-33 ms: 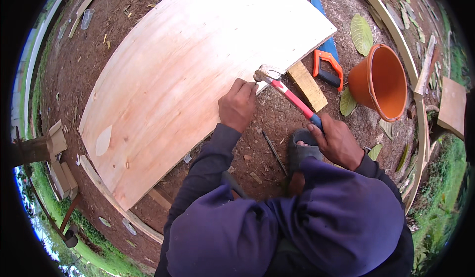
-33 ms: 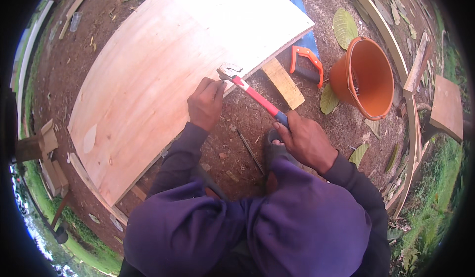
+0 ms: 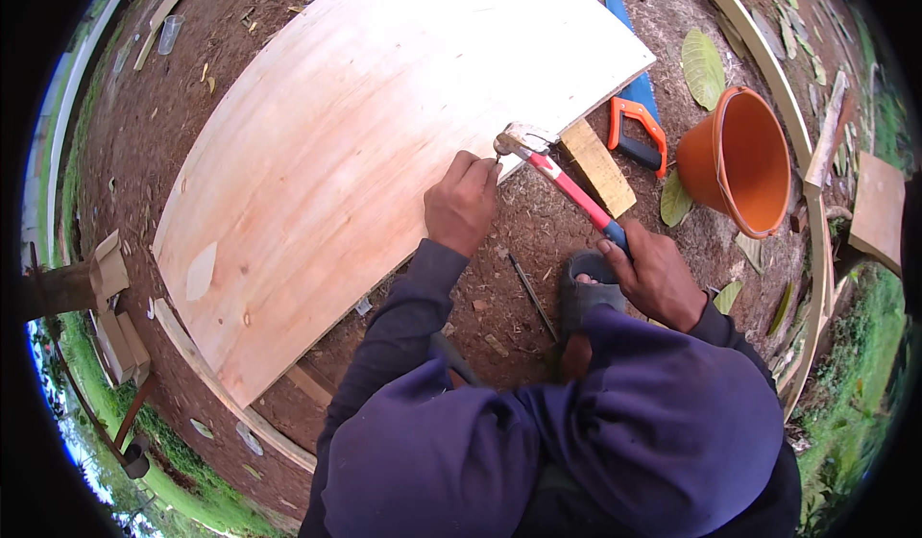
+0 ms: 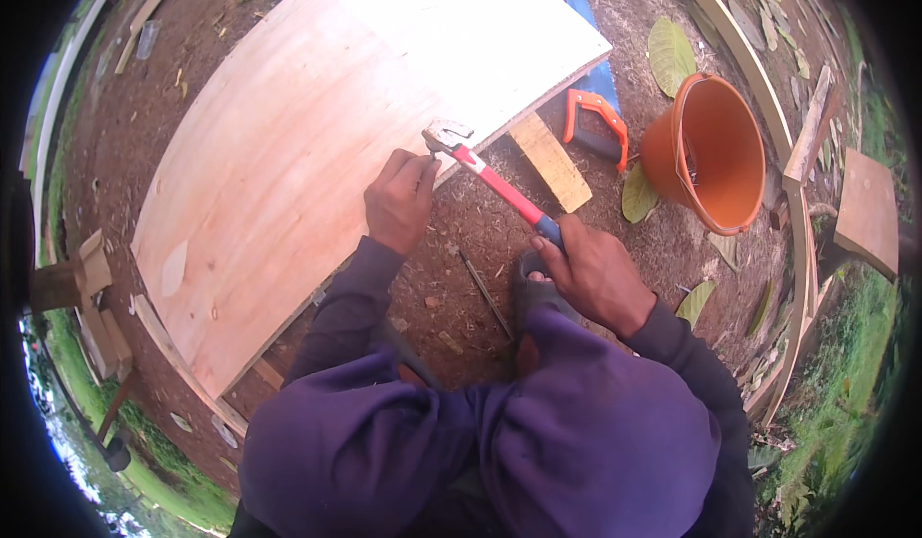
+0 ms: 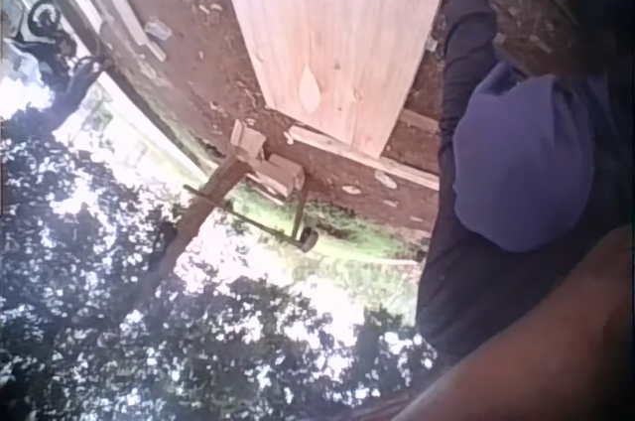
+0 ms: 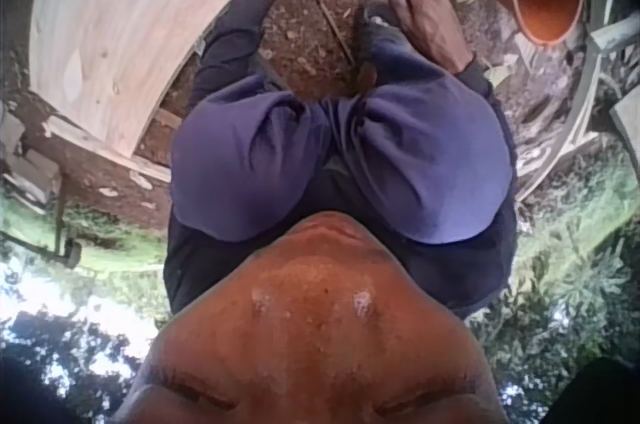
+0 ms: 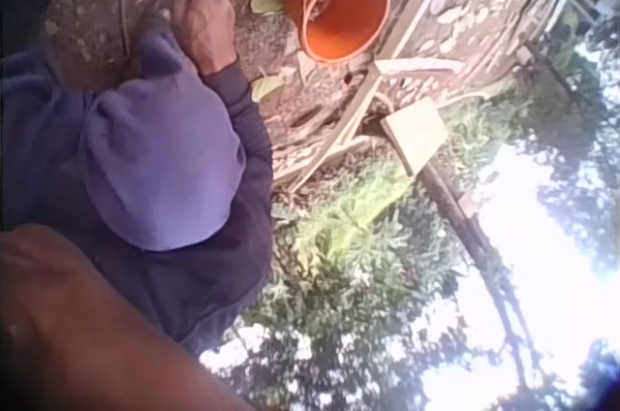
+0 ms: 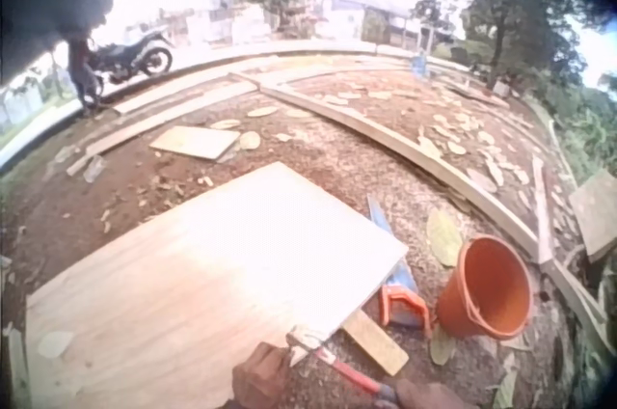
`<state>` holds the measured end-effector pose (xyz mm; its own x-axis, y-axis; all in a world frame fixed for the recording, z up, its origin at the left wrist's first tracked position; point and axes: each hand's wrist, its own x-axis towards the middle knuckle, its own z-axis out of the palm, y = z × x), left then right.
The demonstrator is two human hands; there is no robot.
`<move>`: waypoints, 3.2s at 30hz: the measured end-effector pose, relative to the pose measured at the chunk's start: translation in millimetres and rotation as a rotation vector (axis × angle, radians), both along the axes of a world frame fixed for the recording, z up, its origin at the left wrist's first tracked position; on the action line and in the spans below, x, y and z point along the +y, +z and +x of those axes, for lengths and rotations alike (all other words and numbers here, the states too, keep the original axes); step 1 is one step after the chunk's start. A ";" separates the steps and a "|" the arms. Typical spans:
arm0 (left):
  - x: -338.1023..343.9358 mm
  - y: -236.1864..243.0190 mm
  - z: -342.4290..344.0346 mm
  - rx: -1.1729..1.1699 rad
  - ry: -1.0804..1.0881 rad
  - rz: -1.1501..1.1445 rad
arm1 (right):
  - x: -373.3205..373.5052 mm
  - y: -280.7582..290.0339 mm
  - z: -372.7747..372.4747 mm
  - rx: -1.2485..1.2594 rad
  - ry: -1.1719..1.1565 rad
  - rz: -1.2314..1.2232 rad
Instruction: The person hammers nails into a large plywood sheet resting on wooden supports outdoors. They repeatedly pick nails from a bucket, position them on the plywood, and drive them in with a hammer, occasionally repositioning the sheet.
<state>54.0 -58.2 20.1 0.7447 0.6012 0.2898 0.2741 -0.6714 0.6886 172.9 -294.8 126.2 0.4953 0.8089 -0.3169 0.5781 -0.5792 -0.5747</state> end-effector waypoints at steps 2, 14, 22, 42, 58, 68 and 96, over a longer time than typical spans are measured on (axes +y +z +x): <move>-1.2 1.1 1.0 -0.020 -0.008 -0.050 | -5.7 -3.2 -0.2 -0.029 -0.037 0.085; -43.4 -23.4 -147.1 0.140 0.193 -1.078 | -68.4 -57.0 -16.0 -0.197 0.050 -0.007; -37.7 -29.7 -179.3 -0.510 0.696 -1.632 | -23.2 -71.0 -12.1 -0.087 0.219 -0.002; -19.4 -10.2 -332.1 -0.424 1.414 -1.000 | 5.7 -125.9 90.7 -0.622 -0.019 0.106; 112.8 -48.1 -634.9 -0.498 1.679 -0.608 | 19.5 -156.8 80.7 -0.327 -0.084 0.075; 137.7 -79.7 -655.9 -0.131 1.697 -0.338 | 12.9 -145.9 71.2 -0.367 -0.164 0.049; 165.9 -89.9 -704.5 -0.590 1.578 -0.598 | 10.0 -153.8 70.2 -0.362 -0.142 0.100</move>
<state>-650.5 107.7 -69.7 -0.6939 0.6841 -0.2248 -0.0023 0.3101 0.9507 243.2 -284.8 -27.7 0.6700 0.7420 -0.0246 0.6716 -0.6199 -0.4057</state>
